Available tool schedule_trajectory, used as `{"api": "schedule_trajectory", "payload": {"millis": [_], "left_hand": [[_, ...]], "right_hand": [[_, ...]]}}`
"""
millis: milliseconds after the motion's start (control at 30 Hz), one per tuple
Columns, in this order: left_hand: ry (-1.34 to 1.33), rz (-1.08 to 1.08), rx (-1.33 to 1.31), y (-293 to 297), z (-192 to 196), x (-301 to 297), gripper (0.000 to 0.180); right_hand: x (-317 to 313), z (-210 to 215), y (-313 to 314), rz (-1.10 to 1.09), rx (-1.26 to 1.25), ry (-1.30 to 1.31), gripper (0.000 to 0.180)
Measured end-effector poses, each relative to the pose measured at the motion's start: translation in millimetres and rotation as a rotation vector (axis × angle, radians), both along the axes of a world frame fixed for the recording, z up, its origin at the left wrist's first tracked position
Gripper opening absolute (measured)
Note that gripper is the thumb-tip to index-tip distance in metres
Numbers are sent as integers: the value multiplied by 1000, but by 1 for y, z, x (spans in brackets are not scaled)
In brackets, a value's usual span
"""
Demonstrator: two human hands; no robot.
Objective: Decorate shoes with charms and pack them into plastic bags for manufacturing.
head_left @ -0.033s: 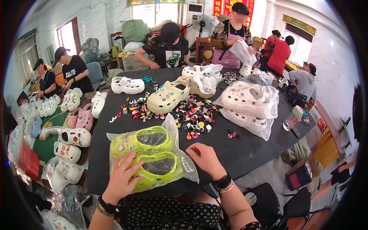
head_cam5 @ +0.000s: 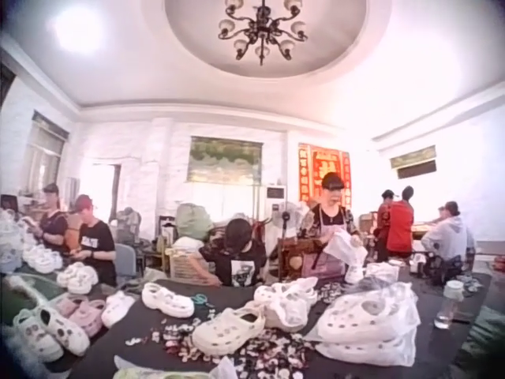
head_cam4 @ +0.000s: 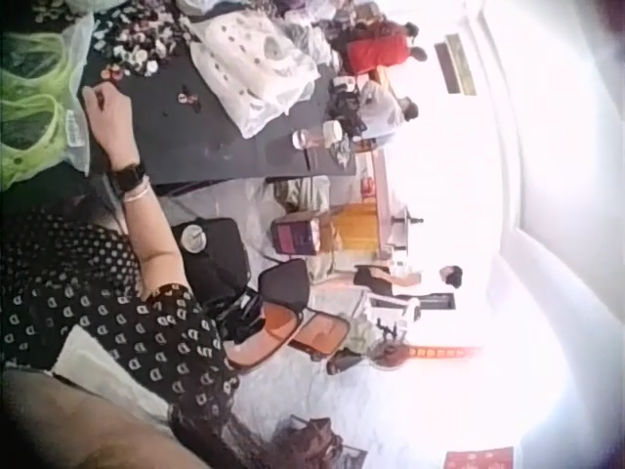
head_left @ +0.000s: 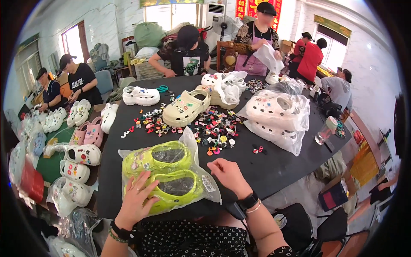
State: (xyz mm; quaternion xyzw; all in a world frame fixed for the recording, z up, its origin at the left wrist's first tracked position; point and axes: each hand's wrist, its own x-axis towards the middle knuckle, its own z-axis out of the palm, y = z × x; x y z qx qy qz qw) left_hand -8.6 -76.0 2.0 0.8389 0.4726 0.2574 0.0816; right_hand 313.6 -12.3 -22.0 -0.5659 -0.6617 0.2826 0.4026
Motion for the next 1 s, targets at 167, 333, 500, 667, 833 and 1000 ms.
{"api": "schedule_trajectory", "payload": {"millis": [167,333,500,667,833,1000], "left_hand": [[66,70,128,-4,-13,5,57],[329,106,155,-19,-18,26,102],[515,97,213,-19,-27,8,94],[793,126,325,14,-33,-28,69],[781,283,500,31,-54,-53,65],[104,207,480,-27,-36,13,41]], "right_hand": [[14,15,-10,21,-179,-335,49],[43,5,-42,236,-477,-121,52],[27,-28,-65,479,-532,264,29],[8,-48,-87,556,-471,469,24],[-32,-67,-92,653,-627,685,19],[-38,-45,-90,659,-732,575,13]]}}
